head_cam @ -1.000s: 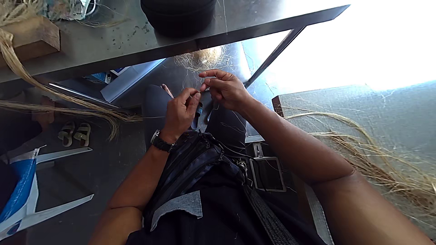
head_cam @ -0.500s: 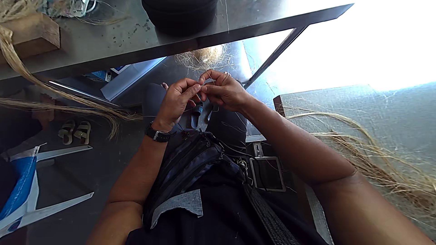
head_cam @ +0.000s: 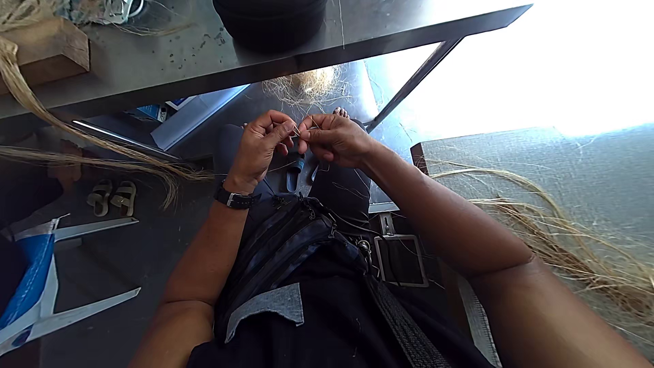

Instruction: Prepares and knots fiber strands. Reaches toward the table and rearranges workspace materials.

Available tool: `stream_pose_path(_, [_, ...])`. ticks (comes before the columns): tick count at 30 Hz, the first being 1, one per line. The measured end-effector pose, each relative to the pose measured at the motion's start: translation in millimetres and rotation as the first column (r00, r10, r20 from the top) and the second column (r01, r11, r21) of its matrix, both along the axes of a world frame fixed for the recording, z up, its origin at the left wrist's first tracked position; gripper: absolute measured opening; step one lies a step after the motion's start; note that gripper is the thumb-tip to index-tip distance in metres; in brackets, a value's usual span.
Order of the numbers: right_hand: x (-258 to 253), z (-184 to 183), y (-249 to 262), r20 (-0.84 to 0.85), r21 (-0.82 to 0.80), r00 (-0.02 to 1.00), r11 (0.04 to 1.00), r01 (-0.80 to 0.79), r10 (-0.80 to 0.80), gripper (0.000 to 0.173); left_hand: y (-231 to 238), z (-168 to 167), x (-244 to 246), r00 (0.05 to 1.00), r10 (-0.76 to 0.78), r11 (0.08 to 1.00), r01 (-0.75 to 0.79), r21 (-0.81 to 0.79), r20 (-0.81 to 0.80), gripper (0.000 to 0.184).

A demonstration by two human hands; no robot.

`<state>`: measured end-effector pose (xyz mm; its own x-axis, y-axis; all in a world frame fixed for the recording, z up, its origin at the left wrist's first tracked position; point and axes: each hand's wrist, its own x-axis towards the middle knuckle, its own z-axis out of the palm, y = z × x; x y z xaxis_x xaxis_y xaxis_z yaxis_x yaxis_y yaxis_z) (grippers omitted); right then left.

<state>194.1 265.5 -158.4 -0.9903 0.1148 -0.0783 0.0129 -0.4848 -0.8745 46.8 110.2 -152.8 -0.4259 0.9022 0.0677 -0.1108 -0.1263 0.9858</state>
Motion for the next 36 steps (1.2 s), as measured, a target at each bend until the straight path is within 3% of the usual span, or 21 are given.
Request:
stream_pose_path(8, [0.5,1.8,-1.3,0.040,-0.097,0.998,0.995,-0.037,0.041,0.016,3.0,-5.5,2.3,0.998,0.029,0.998,-0.026,0.056,-0.051,0.008])
stream_pose_path(20, [1.9,6.8,-1.1,0.125,-0.132,0.990,0.990,-0.048,0.065,0.019,2.9,-4.0,-0.7,0.911,0.102,0.989,-0.049,0.142,-0.399,0.009])
stream_pose_path(23, [2.4,7.2,0.5,0.126,-0.130,0.988,0.989,-0.070,0.086,0.019,2.4,-3.2,-0.8,0.846,0.124,0.988,-0.059,0.140,-0.518,0.012])
stream_pose_path(27, [3.2,7.4,2.1,0.149,-0.160,0.981,0.982,-0.097,0.121,0.019,1.7,-4.5,3.0,0.676,0.189,0.981,-0.100,0.166,-0.712,0.014])
stream_pose_path(32, [3.7,7.2,2.2,0.189,-0.186,0.970,0.976,-0.118,0.153,0.018,2.0,-7.3,6.5,0.510,0.255,0.967,-0.129,0.219,-0.822,0.015])
stream_pose_path(36, [2.6,3.7,1.5,0.188,-0.153,0.972,0.982,-0.112,0.141,0.016,2.0,-9.5,6.8,0.510,0.278,0.961,-0.146,0.237,-0.814,0.015])
